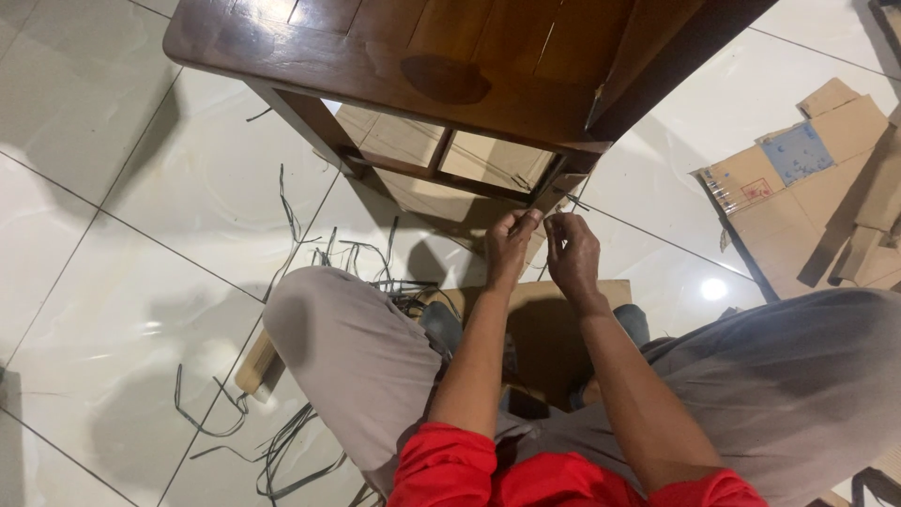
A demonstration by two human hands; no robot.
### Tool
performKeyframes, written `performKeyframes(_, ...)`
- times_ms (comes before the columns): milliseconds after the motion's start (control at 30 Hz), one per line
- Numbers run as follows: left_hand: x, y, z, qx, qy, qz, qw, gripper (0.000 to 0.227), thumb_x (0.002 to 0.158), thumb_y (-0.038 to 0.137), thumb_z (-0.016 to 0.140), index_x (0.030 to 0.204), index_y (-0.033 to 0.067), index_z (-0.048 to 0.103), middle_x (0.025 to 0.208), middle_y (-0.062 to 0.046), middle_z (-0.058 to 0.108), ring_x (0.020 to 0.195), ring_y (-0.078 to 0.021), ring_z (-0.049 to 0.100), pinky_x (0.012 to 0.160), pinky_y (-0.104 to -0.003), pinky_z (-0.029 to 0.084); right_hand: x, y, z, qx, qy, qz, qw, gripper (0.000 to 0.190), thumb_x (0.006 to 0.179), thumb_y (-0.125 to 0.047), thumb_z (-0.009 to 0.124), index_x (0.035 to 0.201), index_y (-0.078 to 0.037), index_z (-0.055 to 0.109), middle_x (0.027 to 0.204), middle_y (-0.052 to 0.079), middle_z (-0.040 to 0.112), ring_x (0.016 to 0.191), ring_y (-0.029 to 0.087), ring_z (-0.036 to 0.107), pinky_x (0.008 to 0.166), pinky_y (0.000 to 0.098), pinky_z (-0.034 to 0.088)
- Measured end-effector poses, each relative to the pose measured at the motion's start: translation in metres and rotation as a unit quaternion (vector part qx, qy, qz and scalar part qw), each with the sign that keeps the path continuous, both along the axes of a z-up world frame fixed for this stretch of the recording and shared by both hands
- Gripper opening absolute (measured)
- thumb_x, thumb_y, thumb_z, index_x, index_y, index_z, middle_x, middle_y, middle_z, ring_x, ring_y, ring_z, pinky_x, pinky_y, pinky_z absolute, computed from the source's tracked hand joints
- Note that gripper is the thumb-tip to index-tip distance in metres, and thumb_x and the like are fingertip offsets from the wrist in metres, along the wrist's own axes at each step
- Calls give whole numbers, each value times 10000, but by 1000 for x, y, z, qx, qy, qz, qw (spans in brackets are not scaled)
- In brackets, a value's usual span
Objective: Wipe a wooden chair and wrap its legs with cardboard and plastic ties
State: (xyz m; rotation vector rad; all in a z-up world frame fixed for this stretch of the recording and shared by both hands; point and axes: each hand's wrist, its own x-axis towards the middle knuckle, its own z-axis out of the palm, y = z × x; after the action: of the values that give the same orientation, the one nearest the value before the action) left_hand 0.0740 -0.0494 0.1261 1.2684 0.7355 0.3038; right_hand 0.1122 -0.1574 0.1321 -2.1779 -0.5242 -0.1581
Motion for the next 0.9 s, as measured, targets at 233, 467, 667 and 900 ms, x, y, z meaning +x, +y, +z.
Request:
performKeyframes(233,0,-3,10,-48,4,-5,999,302,933,445,742,1018,160,791,1037,-87,770,1083,-207,708,983,-430,529,-1,1,2,84,114,-8,990,126,1084,-181,608,1030,-85,671,817,124,688,775,314,702,719,451,548)
performKeyframes(467,2,-4,-2,-87,-31,-15,996,302,940,442,768,1047,160,766,1074,-72,740,1133,-227,663,1033,-484,479,5,6,-1,140,299,-77,941,196,1024,-300,681,930,-129,700,773,31,715,732,135,668,732,323,522)
performKeyframes(667,8,-10,-17,-110,-72,-34,991,267,932,408,771,1063,181,720,1012,3,679,1026,-132,608,895,-343,460,8,4,5,63,270,-80,957,169,1000,-274,697,919,-127,721,755,51,731,738,193,707,726,354,529)
performKeyframes(900,12,-4,-52,44,-94,-84,991,227,982,93,564,1139,149,718,1049,-70,729,998,-167,660,790,-299,509,3,1,13,0,128,-27,991,178,1016,-210,688,958,-43,713,768,161,723,804,409,711,749,490,533)
